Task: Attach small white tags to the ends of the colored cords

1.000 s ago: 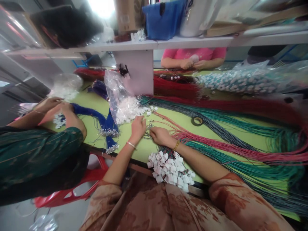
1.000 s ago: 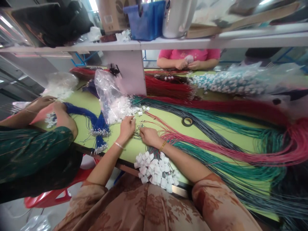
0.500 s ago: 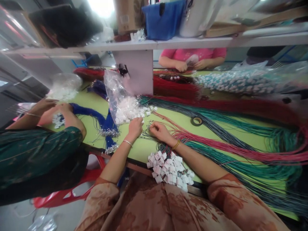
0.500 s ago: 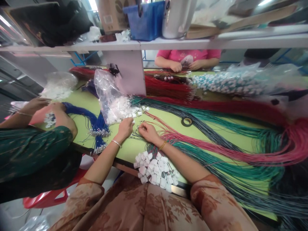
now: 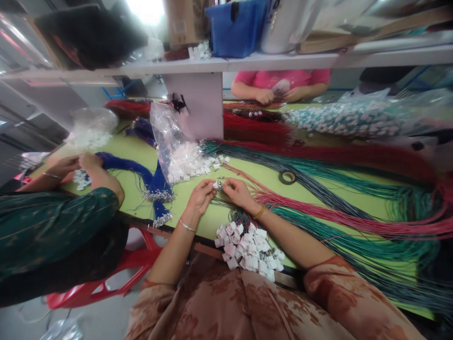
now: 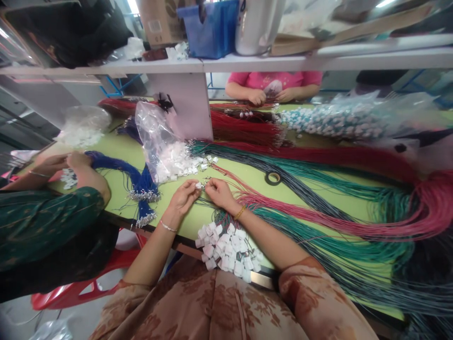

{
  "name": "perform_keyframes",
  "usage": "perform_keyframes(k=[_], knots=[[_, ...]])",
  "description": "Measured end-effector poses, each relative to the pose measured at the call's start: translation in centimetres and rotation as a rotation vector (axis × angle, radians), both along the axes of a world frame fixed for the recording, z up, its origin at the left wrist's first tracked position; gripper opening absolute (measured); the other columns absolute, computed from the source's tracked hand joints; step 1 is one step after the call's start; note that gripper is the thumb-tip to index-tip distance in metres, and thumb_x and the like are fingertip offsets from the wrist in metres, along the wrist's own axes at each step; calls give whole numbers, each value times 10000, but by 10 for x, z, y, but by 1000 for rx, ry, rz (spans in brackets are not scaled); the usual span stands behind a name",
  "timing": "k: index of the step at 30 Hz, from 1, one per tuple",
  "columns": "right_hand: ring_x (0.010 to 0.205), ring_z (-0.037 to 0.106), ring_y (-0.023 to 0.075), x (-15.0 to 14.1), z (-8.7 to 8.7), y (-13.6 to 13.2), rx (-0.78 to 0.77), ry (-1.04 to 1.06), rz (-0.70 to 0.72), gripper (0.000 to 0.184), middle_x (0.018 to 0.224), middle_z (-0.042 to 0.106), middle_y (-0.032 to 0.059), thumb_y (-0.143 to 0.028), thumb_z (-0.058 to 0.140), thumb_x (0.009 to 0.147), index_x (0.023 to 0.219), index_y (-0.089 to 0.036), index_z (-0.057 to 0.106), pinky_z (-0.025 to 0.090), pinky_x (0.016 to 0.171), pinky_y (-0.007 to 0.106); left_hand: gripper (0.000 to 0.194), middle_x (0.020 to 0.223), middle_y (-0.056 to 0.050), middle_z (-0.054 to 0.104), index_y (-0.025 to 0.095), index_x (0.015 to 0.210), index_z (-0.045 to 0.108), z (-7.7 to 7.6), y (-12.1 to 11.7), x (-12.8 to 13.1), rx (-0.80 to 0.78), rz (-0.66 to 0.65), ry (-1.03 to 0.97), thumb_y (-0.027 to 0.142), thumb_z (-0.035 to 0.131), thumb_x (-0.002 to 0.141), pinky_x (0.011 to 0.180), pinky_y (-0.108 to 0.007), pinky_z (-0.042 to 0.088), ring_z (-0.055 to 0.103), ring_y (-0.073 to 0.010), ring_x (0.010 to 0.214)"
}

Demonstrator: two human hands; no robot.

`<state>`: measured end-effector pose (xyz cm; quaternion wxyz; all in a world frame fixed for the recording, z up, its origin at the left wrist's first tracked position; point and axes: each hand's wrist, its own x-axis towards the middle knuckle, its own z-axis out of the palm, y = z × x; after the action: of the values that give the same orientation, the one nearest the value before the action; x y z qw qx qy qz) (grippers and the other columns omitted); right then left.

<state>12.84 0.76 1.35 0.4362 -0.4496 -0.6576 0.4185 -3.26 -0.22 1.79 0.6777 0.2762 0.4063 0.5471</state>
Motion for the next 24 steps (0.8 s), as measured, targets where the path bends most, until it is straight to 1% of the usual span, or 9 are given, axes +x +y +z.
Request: perform_keyframes(k=[5,9,11,14,17,20,24], knots=[[552,429,96,4,4,-1,22,-79,14,138,600,526,-23,-275,502,726,647,-167,534,329,542,218,280,783,0,640,151,877,647,-1,-1,1,-8,-1,-30,151,793,637,657,-180,484,589,-73,694],[570,443,101,5,3,0,58,-109,31,134,613,538,-14,-261,503,723,636,-164,535,333,555,218,264,809,-23,650,120,844,661,-2,-2,1,-8,-21,-4,173,806,629,668,-177,481,594,-75,713],[574,439,101,4,1,0,62,-119,42,138,612,535,-13,-261,507,727,635,-162,537,326,556,217,286,777,-17,644,122,844,661,-3,-4,1,-16,-49,30,205,816,619,607,-176,465,574,-67,646],[552,405,98,2,-4,0,35,-166,59,169,574,506,-22,-294,533,743,636,-163,540,290,533,217,306,689,-1,625,126,843,663,-4,-8,4,-5,-67,116,245,823,611,508,-161,402,530,-52,548],[539,383,95,1,-7,-1,28,-208,83,208,566,501,-24,-331,538,775,656,-160,551,265,521,219,301,650,-1,621,127,833,664,-5,-12,8,22,-25,172,255,820,610,506,-161,396,545,-61,548],[551,404,96,0,-6,-3,60,-219,113,218,600,537,-12,-314,504,806,668,-156,562,276,534,221,292,686,-12,644,130,817,657,-6,-14,11,15,17,148,257,815,606,526,-170,415,557,-63,556],[522,401,98,0,-6,-6,58,-318,65,197,569,524,-19,-297,526,796,660,-160,566,250,515,226,252,631,-5,621,127,825,659,-7,-16,13,22,24,158,231,779,629,511,-176,398,539,-66,527]])
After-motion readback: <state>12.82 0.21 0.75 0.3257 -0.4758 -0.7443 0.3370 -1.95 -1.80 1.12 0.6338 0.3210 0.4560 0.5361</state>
